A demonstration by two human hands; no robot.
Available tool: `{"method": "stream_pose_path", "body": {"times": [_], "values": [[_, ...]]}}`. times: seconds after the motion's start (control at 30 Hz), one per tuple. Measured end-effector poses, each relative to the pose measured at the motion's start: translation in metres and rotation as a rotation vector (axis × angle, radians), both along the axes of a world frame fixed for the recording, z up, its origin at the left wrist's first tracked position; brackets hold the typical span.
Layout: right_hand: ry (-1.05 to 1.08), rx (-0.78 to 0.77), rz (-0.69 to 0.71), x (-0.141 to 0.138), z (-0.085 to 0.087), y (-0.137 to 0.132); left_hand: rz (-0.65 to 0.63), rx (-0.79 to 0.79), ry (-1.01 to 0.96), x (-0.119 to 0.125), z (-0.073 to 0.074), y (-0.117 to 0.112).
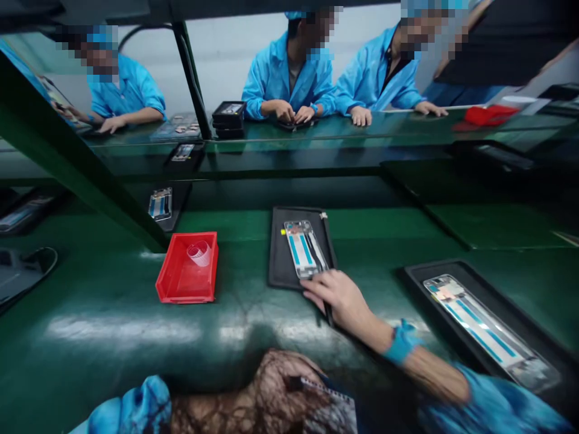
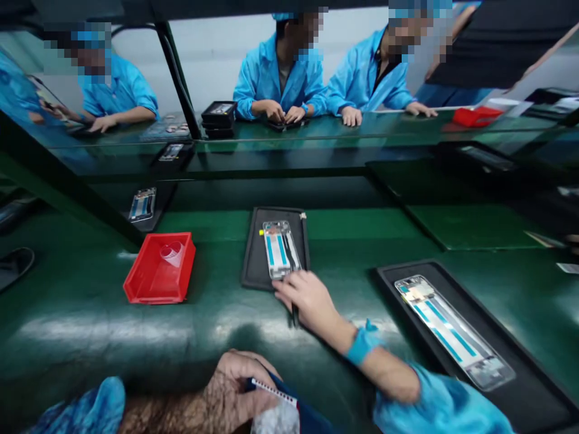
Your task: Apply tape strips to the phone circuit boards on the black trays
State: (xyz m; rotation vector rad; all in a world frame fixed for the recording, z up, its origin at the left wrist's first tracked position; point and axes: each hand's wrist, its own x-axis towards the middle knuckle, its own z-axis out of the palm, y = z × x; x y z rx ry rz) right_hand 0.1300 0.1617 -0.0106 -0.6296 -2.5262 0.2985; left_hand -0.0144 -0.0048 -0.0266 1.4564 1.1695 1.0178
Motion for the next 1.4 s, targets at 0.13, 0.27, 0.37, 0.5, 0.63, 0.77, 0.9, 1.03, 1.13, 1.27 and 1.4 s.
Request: {"method": "stream_pose_path", "body": {"times": [0.13,0.27,0.37,0.5,0.63,0.77,0.9,1.03,1.13,1.27,1.4], "values": [[0.042,0.014,-0.077,-0.040,0.003,0.077,0.137,-0.030,-0.085,0.002,-0.005,0.013],[0.101,-0.008,-0.180,-0.061,0.013,0.109,0.165,-0.044,-0.085,-0.003,-0.004,0.017],[0.150,-0.055,-0.271,-0.060,0.018,0.106,0.173,-0.067,-0.056,-0.012,-0.003,0.023],[0.192,-0.206,-0.278,-0.030,0.031,0.066,0.116,-0.158,-0.037,-0.016,0.004,0.029],[0.185,-0.344,-0.169,0.028,0.054,0.007,0.117,-0.170,0.004,-0.011,0.016,0.029],[0.193,-0.283,-0.185,0.064,0.060,-0.050,0.127,-0.121,0.062,-0.004,0.025,0.028],[0.118,-0.286,-0.102,0.058,0.042,-0.086,0.146,-0.055,0.128,0.003,0.031,0.023],[0.102,-0.351,-0.055,0.048,0.025,-0.094,0.184,-0.003,0.230,0.009,0.036,0.017],[0.126,-0.402,-0.049,0.050,0.018,-0.095,0.208,0.007,0.341,0.011,0.039,0.015],[0.166,-0.470,-0.079,0.053,0.015,-0.098,0.195,0.007,0.461,0.011,0.040,0.013],[0.223,-0.513,-0.172,0.054,0.020,-0.098,0.203,0.045,0.539,0.008,0.042,0.011]]}}
